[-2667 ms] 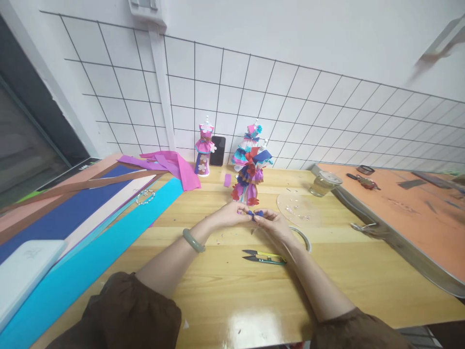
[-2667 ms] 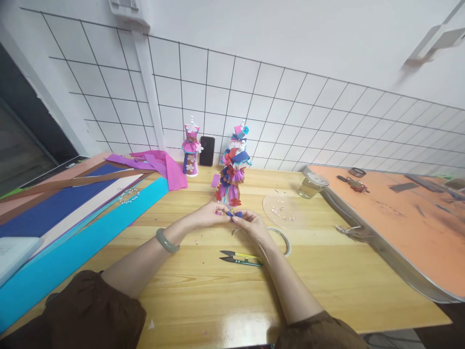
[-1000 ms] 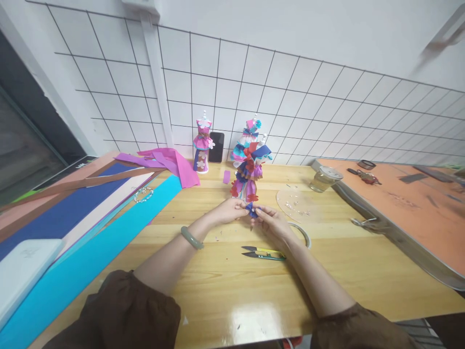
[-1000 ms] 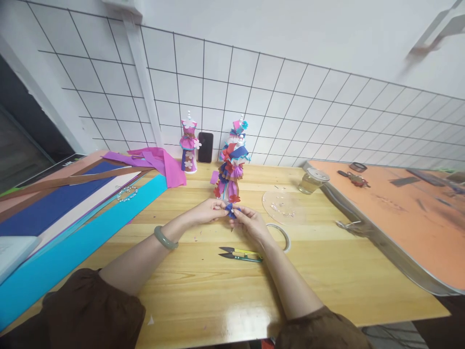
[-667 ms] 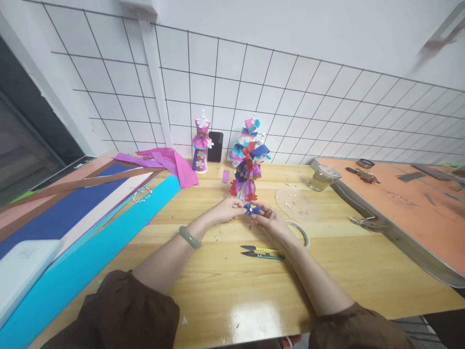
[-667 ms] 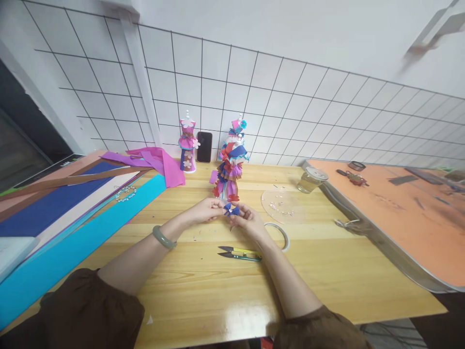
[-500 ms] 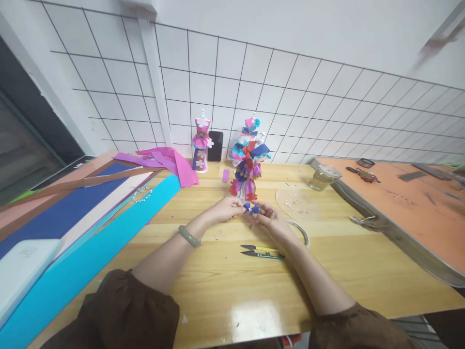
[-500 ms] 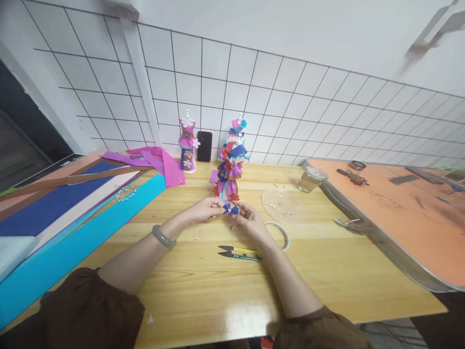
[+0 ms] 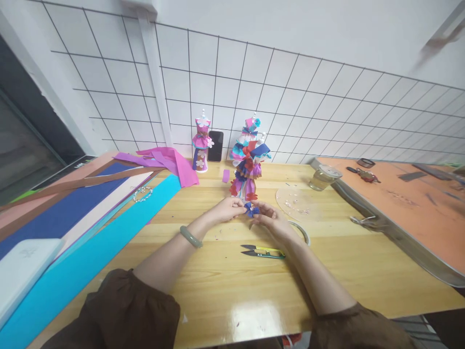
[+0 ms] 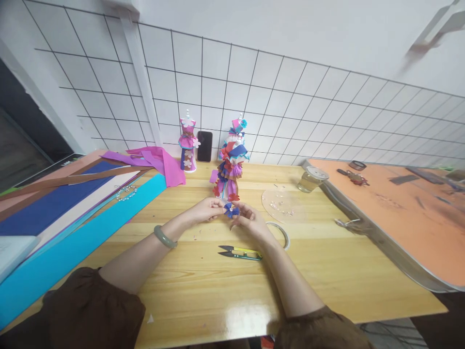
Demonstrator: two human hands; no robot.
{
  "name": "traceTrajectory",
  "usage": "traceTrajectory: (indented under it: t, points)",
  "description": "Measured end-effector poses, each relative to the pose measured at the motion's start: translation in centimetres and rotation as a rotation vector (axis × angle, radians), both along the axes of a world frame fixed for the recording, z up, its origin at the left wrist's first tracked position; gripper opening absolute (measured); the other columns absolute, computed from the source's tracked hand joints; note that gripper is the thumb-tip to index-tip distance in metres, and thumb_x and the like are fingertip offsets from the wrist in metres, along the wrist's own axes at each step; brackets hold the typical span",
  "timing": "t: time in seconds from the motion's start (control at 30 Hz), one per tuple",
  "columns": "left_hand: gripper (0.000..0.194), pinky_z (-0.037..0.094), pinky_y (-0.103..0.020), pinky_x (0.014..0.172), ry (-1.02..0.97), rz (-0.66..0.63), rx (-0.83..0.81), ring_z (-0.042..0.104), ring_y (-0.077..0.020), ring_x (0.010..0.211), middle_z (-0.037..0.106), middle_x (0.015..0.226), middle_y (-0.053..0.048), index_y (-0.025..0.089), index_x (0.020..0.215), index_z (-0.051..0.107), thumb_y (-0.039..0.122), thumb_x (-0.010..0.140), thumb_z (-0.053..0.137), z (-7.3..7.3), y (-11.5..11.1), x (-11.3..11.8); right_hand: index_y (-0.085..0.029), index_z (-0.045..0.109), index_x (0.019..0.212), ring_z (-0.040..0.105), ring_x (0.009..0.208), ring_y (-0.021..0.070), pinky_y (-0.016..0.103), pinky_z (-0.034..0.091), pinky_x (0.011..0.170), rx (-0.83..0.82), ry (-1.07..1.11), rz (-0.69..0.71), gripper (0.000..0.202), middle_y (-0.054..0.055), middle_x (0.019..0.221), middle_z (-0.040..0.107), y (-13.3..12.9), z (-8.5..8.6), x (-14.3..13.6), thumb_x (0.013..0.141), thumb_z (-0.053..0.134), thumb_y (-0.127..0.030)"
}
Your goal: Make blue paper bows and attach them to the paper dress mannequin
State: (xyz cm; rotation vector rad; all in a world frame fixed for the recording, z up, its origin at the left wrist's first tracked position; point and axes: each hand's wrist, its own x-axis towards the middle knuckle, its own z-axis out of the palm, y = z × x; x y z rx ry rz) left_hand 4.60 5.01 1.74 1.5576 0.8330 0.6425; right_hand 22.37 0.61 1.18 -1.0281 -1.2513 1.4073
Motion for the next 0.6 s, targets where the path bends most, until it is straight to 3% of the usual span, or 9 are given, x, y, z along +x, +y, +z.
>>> traceTrajectory:
  t: [0.33,0.6]
  points:
    - [0.027,0.016,-0.018,0.037,-0.053,-0.004,0.004,0.024,-0.0023,0.035,0.032,0.044,0.009,0.014,0.073,0.05,0.04,0.068,0.055,0.54,-0.58,0.47,-0.02,0.063,0.081,0.059,0.071,0.0145,0.027,0.048,0.061,-0.064,0.074,-0.102,0.027,0.002,0.08,0.065,0.4,-0.25,-0.15,0.059,0.071,-0.031]
    - [0.033,0.018,-0.018,0.038,-0.026,0.002,-0.036,0.029,-0.0036,0.038,0.035,0.047,0.007,0.013,0.084,0.057,0.042,0.07,0.052,0.02,0.35,0.0,-0.019,0.066,0.074,0.06,0.067,0.0144,0.029,0.048,0.065,-0.038,0.051,-0.117,0.02,0.002,0.075,0.068,0.72,-0.73,0.25,0.059,0.072,-0.03]
